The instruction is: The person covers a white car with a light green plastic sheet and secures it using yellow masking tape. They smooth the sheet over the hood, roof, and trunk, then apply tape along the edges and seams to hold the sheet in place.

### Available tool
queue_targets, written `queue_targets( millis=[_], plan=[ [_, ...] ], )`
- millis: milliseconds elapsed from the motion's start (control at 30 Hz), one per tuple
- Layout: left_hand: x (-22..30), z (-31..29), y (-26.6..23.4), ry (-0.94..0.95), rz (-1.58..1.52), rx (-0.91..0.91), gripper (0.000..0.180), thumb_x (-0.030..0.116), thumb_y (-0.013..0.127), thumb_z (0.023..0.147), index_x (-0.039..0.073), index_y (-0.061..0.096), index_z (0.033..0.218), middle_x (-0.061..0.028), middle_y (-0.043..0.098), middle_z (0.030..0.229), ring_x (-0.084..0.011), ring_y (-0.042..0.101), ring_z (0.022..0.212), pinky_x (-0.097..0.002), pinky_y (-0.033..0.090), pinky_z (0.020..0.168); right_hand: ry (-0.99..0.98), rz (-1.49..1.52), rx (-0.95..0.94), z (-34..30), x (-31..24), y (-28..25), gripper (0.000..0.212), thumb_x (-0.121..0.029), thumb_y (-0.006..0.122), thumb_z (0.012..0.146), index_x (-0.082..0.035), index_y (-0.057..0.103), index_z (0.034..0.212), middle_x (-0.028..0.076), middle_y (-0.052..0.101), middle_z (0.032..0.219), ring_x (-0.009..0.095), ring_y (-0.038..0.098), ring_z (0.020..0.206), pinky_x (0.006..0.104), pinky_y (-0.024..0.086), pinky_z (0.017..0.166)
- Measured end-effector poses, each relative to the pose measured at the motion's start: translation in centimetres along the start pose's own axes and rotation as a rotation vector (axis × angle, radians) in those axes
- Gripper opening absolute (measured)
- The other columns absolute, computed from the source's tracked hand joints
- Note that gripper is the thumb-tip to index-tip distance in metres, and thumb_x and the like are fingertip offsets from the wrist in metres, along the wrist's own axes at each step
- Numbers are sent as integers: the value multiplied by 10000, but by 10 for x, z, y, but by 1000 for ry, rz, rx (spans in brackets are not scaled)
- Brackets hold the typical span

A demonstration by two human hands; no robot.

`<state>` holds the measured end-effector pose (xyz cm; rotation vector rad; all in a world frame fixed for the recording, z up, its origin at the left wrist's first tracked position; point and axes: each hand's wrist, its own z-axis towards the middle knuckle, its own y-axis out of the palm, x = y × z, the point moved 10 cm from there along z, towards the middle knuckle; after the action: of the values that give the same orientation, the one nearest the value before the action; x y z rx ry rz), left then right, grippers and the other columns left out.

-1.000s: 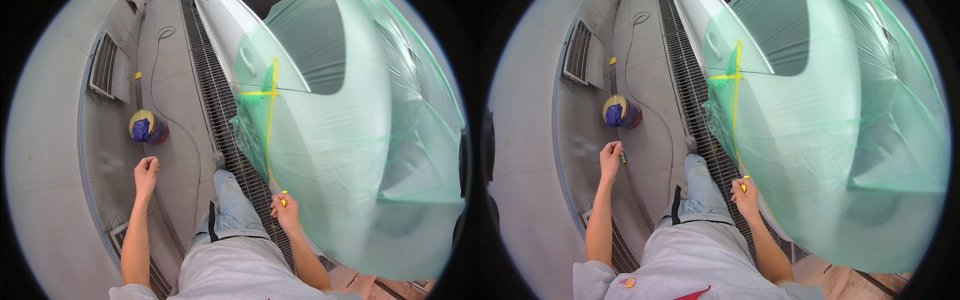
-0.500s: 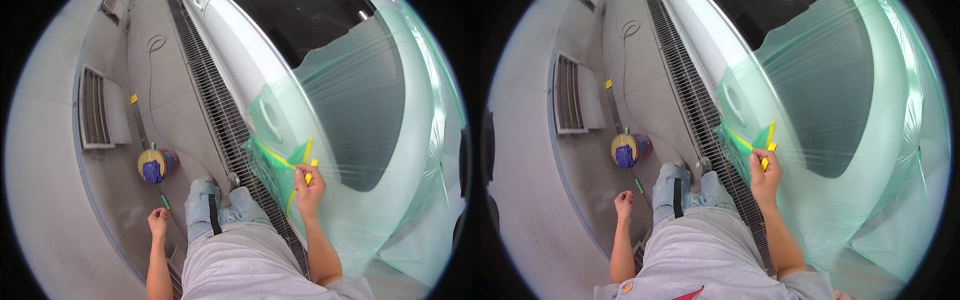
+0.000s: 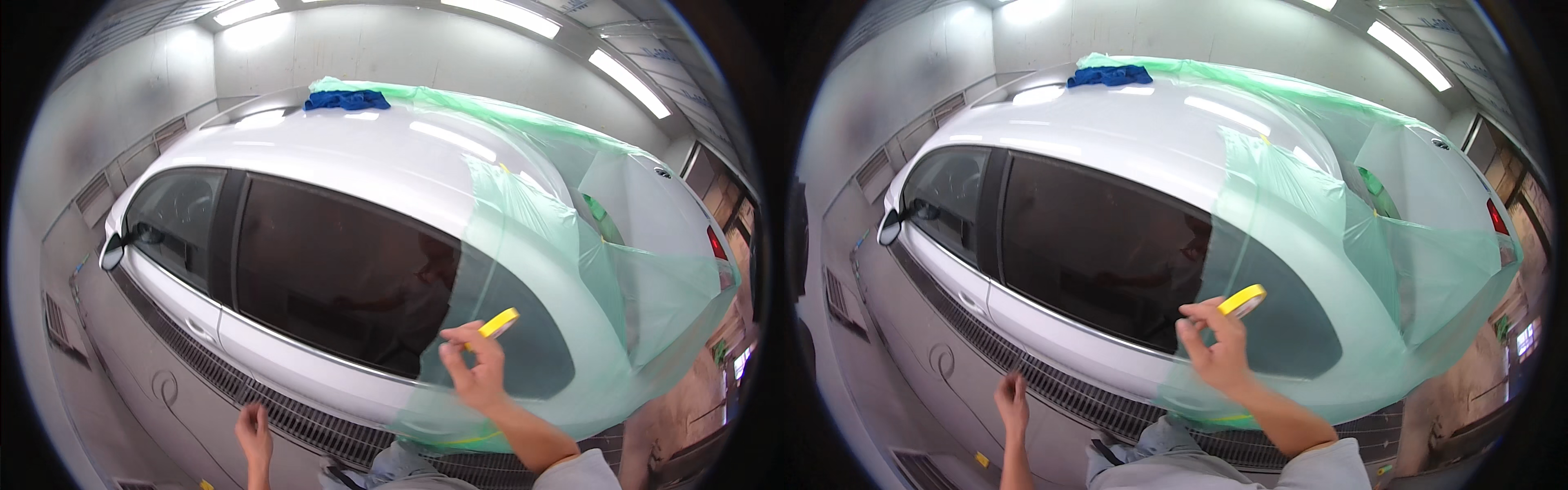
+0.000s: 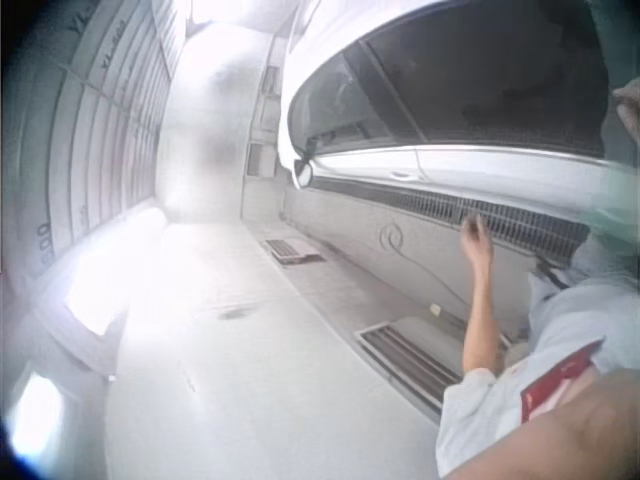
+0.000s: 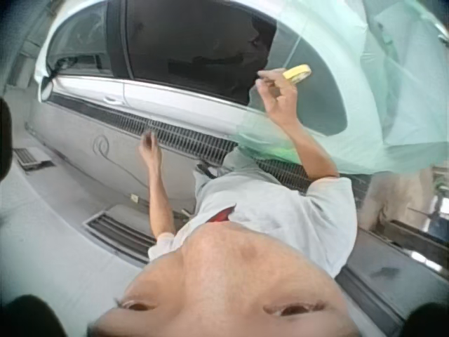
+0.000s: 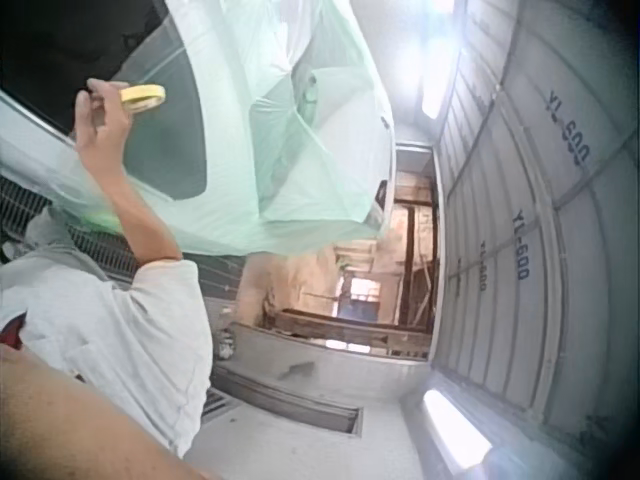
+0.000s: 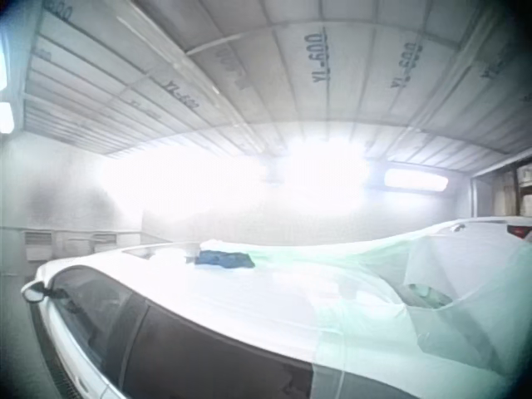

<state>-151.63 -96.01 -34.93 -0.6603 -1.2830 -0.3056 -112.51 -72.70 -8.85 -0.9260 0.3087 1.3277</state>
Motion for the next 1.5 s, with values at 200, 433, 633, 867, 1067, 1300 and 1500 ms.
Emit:
queue_targets(
  millis=[200, 433, 633, 867, 1067, 1300, 1500],
  plan=[
    [267, 203, 93, 590, -98, -192, 163, 66, 709, 951, -38, 705, 1075, -111, 711, 880, -155, 646, 763, -289, 524, 732, -100, -171, 194, 94, -25, 8, 195, -69, 751, 864, -23, 690, 1043, 117, 638, 948, 234, 623, 793, 345, 494, 731],
    [428, 372, 194, 901, -13, -225, 205, 165, 711, 942, -4, 727, 1056, -148, 750, 906, -248, 715, 822, -351, 549, 782, -348, -561, 220, 245, -12, 63, 292, -191, 735, 903, 1, 667, 1112, 217, 636, 1035, 424, 596, 944, 492, 472, 871],
    [488, 563, 303, 907, 373, -214, 208, 240, 662, 946, 56, 744, 994, -158, 758, 925, -350, 719, 893, -442, 556, 806, -275, -872, 59, 320, 9, 142, 515, -400, 688, 943, 29, 607, 1215, 284, 592, 1188, 462, 552, 1105, 547, 436, 947],
    [509, 711, 427, 1120, 734, -203, 280, 75, 570, 912, 56, 702, 1158, -185, 709, 1154, -381, 670, 1106, -483, 545, 957, -82, -1069, -71, 318, 35, 150, 665, -549, 682, 911, 35, 599, 1219, 252, 505, 1214, 422, 490, 1131, 537, 432, 943],
    [517, 739, 503, 1379, 702, -187, 362, 76, 543, 927, 75, 660, 1270, -164, 671, 1279, -330, 617, 1241, -465, 501, 1051, 7, -1054, -90, 322, 32, 150, 658, -558, 681, 907, 21, 568, 1198, 238, 536, 1163, 416, 519, 1074, 529, 440, 958],
    [529, 759, 498, 1369, 912, -96, 190, 140, 580, 929, 66, 751, 967, -204, 742, 931, -390, 734, 888, -510, 590, 787, -3, -1067, -89, 320, 31, 150, 551, -418, 748, 862, -9, 582, 1192, 237, 569, 1157, 435, 545, 1055, 531, 440, 962],
    [589, 734, 365, 1470, 433, -5, 169, 190, 576, 971, 63, 681, 1003, -204, 726, 897, -414, 706, 838, -520, 558, 757, 123, -1009, -55, 344, 51, 146, 545, -434, 738, 875, -14, 602, 1195, 272, 581, 1179, 461, 553, 1054, 534, 440, 949]
  ],
)
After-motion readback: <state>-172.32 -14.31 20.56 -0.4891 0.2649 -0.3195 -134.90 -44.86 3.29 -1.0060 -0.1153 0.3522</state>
